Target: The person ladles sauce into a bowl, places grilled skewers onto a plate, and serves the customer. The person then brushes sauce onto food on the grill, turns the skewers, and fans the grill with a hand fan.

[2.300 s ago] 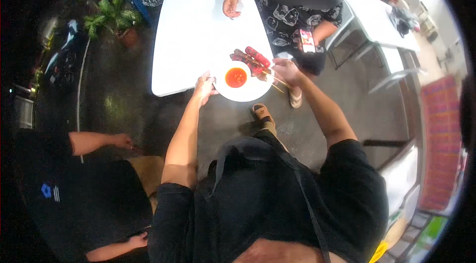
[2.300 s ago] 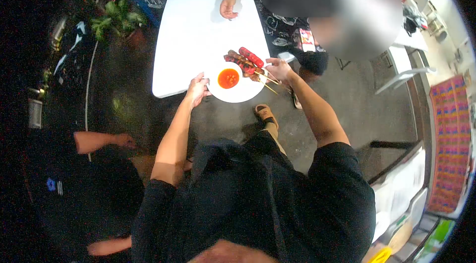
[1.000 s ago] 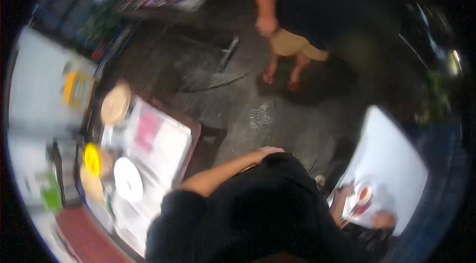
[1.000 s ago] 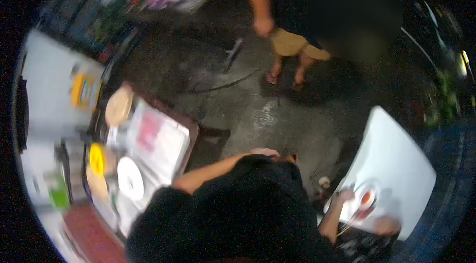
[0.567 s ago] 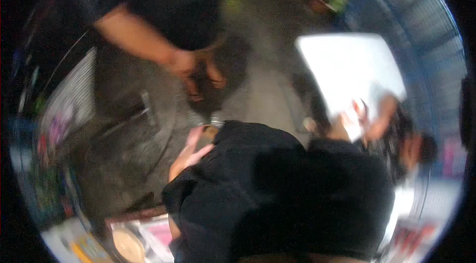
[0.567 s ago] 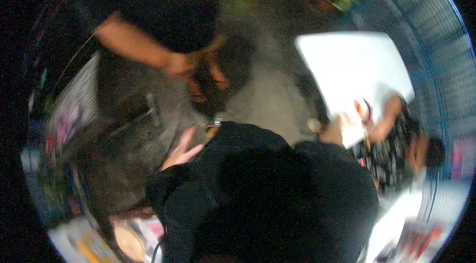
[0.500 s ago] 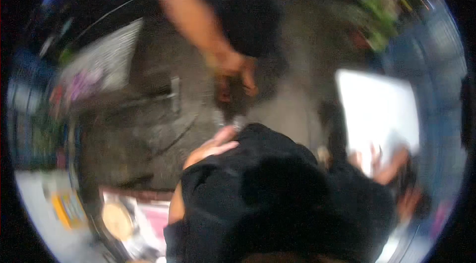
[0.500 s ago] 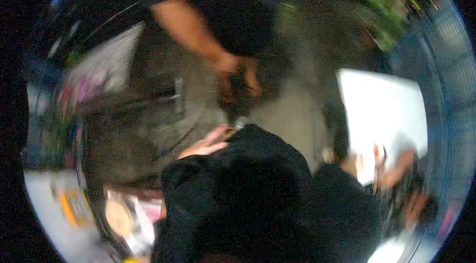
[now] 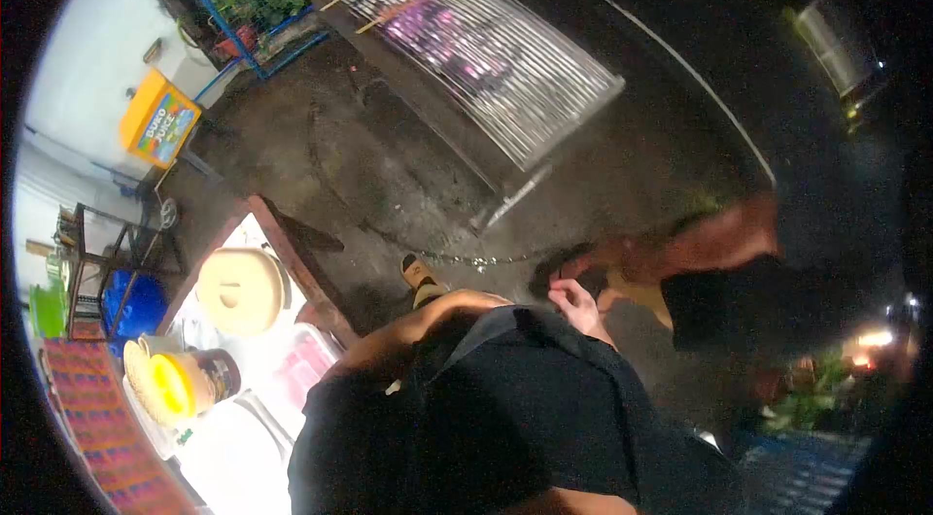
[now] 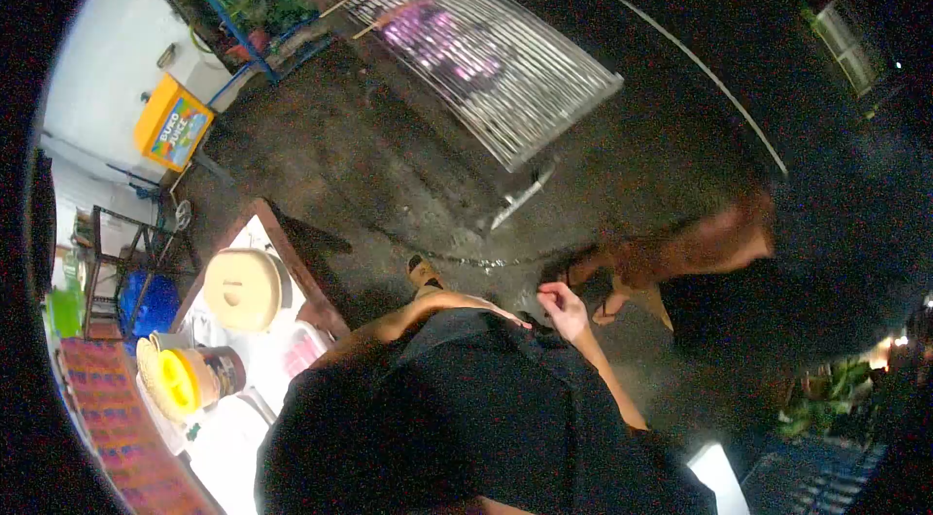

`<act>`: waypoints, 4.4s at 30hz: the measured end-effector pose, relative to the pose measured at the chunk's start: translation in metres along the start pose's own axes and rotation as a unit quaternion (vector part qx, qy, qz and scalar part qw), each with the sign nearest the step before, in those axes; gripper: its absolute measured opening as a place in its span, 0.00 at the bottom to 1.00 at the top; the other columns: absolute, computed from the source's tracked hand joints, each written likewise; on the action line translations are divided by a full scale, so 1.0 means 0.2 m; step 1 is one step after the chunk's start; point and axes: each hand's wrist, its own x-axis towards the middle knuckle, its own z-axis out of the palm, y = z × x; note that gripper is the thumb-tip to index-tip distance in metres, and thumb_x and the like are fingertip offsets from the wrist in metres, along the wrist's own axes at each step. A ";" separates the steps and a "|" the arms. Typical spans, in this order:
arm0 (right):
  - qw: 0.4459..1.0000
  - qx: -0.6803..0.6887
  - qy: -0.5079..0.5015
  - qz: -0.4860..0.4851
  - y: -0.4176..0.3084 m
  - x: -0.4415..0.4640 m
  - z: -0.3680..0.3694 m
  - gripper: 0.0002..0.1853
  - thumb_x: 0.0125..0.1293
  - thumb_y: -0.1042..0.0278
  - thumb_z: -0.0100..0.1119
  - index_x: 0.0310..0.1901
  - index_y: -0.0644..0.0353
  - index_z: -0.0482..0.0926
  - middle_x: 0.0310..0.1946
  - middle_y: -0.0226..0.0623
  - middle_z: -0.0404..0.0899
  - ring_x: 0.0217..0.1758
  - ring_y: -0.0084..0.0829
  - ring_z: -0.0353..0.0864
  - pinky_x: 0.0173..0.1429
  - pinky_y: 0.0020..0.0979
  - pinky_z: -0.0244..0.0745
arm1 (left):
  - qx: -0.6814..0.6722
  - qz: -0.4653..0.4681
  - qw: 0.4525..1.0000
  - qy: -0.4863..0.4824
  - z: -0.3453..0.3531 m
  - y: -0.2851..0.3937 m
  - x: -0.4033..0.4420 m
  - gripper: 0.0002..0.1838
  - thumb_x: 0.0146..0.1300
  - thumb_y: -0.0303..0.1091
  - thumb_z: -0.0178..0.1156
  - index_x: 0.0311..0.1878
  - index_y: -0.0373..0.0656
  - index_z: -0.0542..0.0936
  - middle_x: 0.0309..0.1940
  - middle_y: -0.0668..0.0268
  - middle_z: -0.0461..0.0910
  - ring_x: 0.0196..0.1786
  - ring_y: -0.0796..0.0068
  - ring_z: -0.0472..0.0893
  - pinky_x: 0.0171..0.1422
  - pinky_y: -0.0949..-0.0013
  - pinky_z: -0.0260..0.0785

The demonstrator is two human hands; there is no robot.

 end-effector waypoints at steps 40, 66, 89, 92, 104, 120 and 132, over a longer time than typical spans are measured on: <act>0.883 0.315 0.337 0.081 -3.55 4.08 2.17 0.12 0.60 0.58 0.61 0.39 0.56 0.83 0.25 0.27 0.81 0.22 0.17 0.74 0.27 0.23 0.71 | -0.190 -0.007 0.937 0.293 -4.22 2.65 -3.77 0.13 0.65 0.28 0.53 0.53 0.39 0.72 0.41 0.63 0.77 0.40 0.76 0.78 0.44 0.73 0.73; 0.821 -0.108 0.532 0.177 -3.58 4.29 2.48 0.16 0.51 0.56 0.68 0.37 0.57 0.83 0.34 0.34 0.84 0.35 0.25 0.84 0.41 0.28 0.77 | -0.117 -0.107 0.980 0.119 -4.40 2.63 -4.21 0.19 0.64 0.33 0.56 0.57 0.40 0.68 0.48 0.59 0.76 0.47 0.69 0.78 0.51 0.66 0.73; 0.789 -0.037 0.589 0.172 -3.56 4.13 2.35 0.14 0.59 0.58 0.59 0.40 0.59 0.82 0.33 0.38 0.84 0.35 0.29 0.83 0.44 0.28 0.75 | 0.557 -0.234 0.788 0.119 -5.21 1.28 -5.53 0.18 0.47 0.48 0.63 0.28 0.41 0.79 0.24 0.62 0.79 0.30 0.62 0.79 0.34 0.61 0.68; 0.789 -0.078 0.591 0.150 -3.56 4.08 2.37 0.13 0.58 0.58 0.60 0.39 0.58 0.82 0.31 0.40 0.83 0.36 0.34 0.82 0.45 0.31 0.74 | 0.433 -0.197 0.859 0.191 -5.25 1.20 -5.38 0.14 0.49 0.41 0.63 0.33 0.40 0.79 0.27 0.61 0.80 0.32 0.64 0.79 0.37 0.63 0.69; 0.782 -0.127 0.605 0.075 -3.78 4.06 2.46 0.13 0.58 0.59 0.59 0.37 0.60 0.80 0.33 0.47 0.80 0.37 0.43 0.81 0.43 0.37 0.74 | 0.505 -0.368 0.747 0.227 -5.03 1.56 -5.18 0.15 0.61 0.45 0.54 0.39 0.44 0.79 0.33 0.59 0.82 0.39 0.67 0.81 0.42 0.68 0.72; 0.913 -0.219 0.319 0.126 -4.71 4.75 2.98 0.34 0.60 0.34 0.46 0.48 0.65 0.66 0.31 0.56 0.78 0.40 0.53 0.79 0.44 0.44 0.75 | 0.349 0.145 0.723 0.578 -5.30 3.34 -4.78 0.18 0.58 0.38 0.63 0.47 0.36 0.76 0.40 0.61 0.78 0.42 0.73 0.78 0.45 0.72 0.70; 0.777 -0.247 0.547 0.188 -4.30 4.81 2.95 0.20 0.61 0.57 0.53 0.50 0.61 0.68 0.37 0.50 0.73 0.41 0.47 0.75 0.44 0.45 0.71 | 0.108 0.104 0.874 0.463 -5.74 3.38 -4.52 0.18 0.62 0.26 0.55 0.55 0.36 0.67 0.38 0.58 0.79 0.35 0.74 0.78 0.38 0.75 0.69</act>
